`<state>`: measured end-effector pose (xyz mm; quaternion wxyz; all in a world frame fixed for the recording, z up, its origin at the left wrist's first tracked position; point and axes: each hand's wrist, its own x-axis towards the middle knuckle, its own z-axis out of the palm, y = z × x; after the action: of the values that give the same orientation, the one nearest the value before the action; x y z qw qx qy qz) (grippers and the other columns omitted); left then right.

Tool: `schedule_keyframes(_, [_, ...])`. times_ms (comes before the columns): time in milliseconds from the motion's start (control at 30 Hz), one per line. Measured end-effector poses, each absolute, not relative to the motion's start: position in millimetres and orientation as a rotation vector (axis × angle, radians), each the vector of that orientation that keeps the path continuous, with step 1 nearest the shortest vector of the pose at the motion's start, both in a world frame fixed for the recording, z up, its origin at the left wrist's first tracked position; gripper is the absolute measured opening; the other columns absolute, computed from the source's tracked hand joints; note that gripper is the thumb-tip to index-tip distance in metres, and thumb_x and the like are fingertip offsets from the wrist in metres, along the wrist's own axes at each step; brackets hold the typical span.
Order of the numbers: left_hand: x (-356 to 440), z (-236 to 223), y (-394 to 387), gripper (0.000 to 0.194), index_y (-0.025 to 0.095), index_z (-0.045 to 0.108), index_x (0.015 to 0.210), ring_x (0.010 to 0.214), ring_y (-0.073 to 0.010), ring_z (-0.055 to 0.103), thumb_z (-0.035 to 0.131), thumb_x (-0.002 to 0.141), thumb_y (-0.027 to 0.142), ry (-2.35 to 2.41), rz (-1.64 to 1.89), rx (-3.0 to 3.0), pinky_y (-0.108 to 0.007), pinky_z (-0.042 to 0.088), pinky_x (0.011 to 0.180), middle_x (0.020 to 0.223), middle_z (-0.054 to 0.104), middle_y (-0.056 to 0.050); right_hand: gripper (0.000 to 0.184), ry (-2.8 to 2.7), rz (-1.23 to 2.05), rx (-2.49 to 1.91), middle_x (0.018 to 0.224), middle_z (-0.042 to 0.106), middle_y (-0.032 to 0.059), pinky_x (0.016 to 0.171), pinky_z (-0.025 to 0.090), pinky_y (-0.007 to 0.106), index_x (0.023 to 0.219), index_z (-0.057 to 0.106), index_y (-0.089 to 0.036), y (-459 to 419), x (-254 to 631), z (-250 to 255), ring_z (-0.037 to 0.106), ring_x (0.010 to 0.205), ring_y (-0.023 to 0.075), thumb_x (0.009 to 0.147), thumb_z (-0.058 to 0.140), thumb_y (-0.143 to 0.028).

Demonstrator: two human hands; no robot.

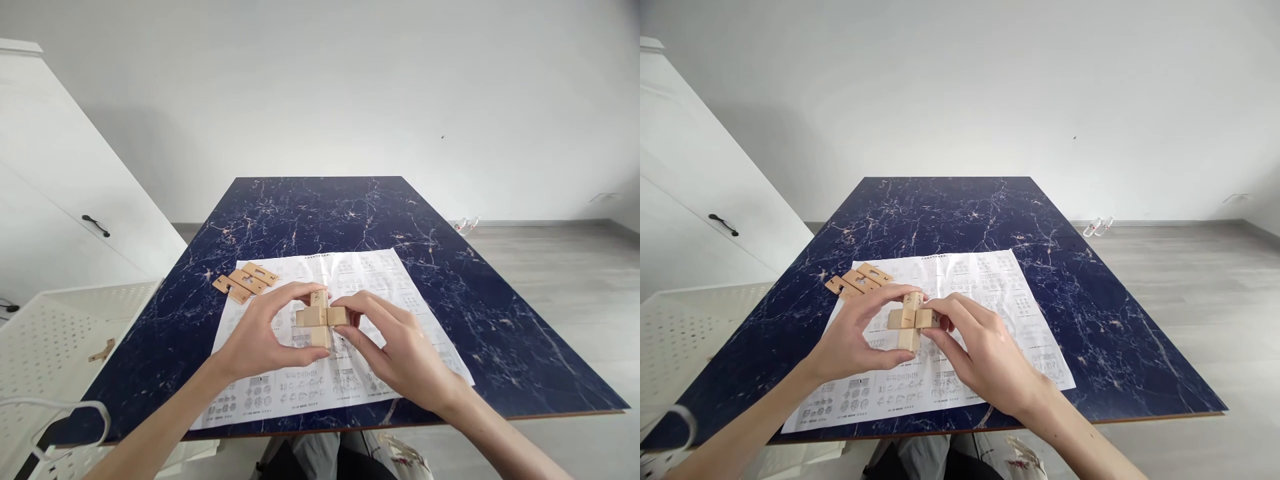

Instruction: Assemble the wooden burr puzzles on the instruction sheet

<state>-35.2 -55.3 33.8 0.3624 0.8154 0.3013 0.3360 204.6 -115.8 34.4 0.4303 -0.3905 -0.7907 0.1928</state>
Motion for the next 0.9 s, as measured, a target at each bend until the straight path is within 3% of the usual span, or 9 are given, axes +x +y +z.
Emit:
schedule_keyframes(133, [-35, 29, -56, 0.079, 0.033, 0.056, 0.155, 0.143, -0.0358, 0.059, 0.089, 0.085, 0.049, 0.722, 0.768, 1.920, -0.051, 0.048, 0.120, 0.157, 0.060, -0.012, 0.017, -1.956, 0.344, -0.974, 0.099, 0.070, 0.0053, 0.074, 0.057, 0.032, 0.123, 0.062, -0.019, -118, 204, 28, 0.068, 0.085, 0.0188, 0.107, 0.062, -0.014])
schedule_keyframes(233, [-34, 20, -58, 0.064, 0.032, 0.054, 0.158, 0.146, -0.0347, 0.056, 0.060, 0.103, 0.065, 0.650, 0.682, 1.665, -0.051, 0.046, 0.122, 0.159, 0.058, -0.013, 0.019, -1.955, 0.238, -0.963, 0.102, 0.072, 0.0072, 0.074, 0.058, 0.034, 0.124, 0.062, -0.019, -118, 201, 21, 0.070, 0.088, 0.0204, 0.106, 0.064, -0.013])
schedule_keyframes(333, [-31, 12, -61, 0.058, 0.028, 0.061, 0.152, 0.139, -0.0322, 0.061, 0.040, 0.111, 0.065, 0.571, 0.643, 1.452, -0.051, 0.047, 0.121, 0.149, 0.065, -0.013, 0.019, -1.932, 0.178, -0.948, 0.106, 0.074, 0.0090, 0.076, 0.059, 0.034, 0.123, 0.062, -0.019, -117, 196, 14, 0.072, 0.091, 0.0212, 0.105, 0.065, -0.012])
schedule_keyframes(500, [-27, 19, -62, 0.047, 0.024, 0.068, 0.139, 0.128, -0.0307, 0.066, 0.055, 0.109, 0.058, 0.586, 0.700, 1.450, -0.047, 0.053, 0.111, 0.133, 0.071, -0.012, 0.017, -1.935, 0.253, -0.937, 0.110, 0.073, 0.0093, 0.079, 0.060, 0.034, 0.123, 0.060, -0.020, -115, 196, 15, 0.071, 0.093, 0.0203, 0.107, 0.066, -0.018])
schedule_keyframes(700, [-30, 30, -59, 0.051, 0.027, 0.064, 0.140, 0.111, -0.0256, 0.068, 0.076, 0.097, 0.052, 0.708, 0.748, 1.643, -0.040, 0.057, 0.097, 0.124, 0.070, -0.007, 0.016, -1.943, 0.487, -1.082, 0.109, 0.073, 0.0064, 0.078, 0.055, 0.034, 0.124, 0.056, -0.021, -114, 208, 30, 0.068, 0.088, 0.0191, 0.113, 0.055, -0.032])
schedule_keyframes(800, [-28, 30, -59, 0.053, 0.027, 0.064, 0.136, 0.110, -0.0242, 0.067, 0.084, 0.088, 0.039, 0.704, 0.813, 1.867, -0.039, 0.054, 0.099, 0.123, 0.068, -0.005, 0.010, -1.989, 0.571, -1.094, 0.097, 0.069, 0.0023, 0.073, 0.051, 0.031, 0.112, 0.057, -0.022, -115, 211, 34, 0.065, 0.082, 0.0171, 0.113, 0.054, -0.031])
schedule_keyframes(900, [-27, 33, -59, 0.055, 0.026, 0.065, 0.131, 0.109, -0.0239, 0.067, 0.089, 0.082, 0.034, 0.683, 0.827, 2.025, -0.038, 0.053, 0.097, 0.120, 0.069, -0.004, 0.016, -2.066, 0.523, -1.091, 0.092, 0.063, 0.0019, 0.070, 0.045, 0.031, 0.101, 0.054, -0.021, -116, 212, 35, 0.059, 0.078, 0.0167, 0.113, 0.052, -0.032])
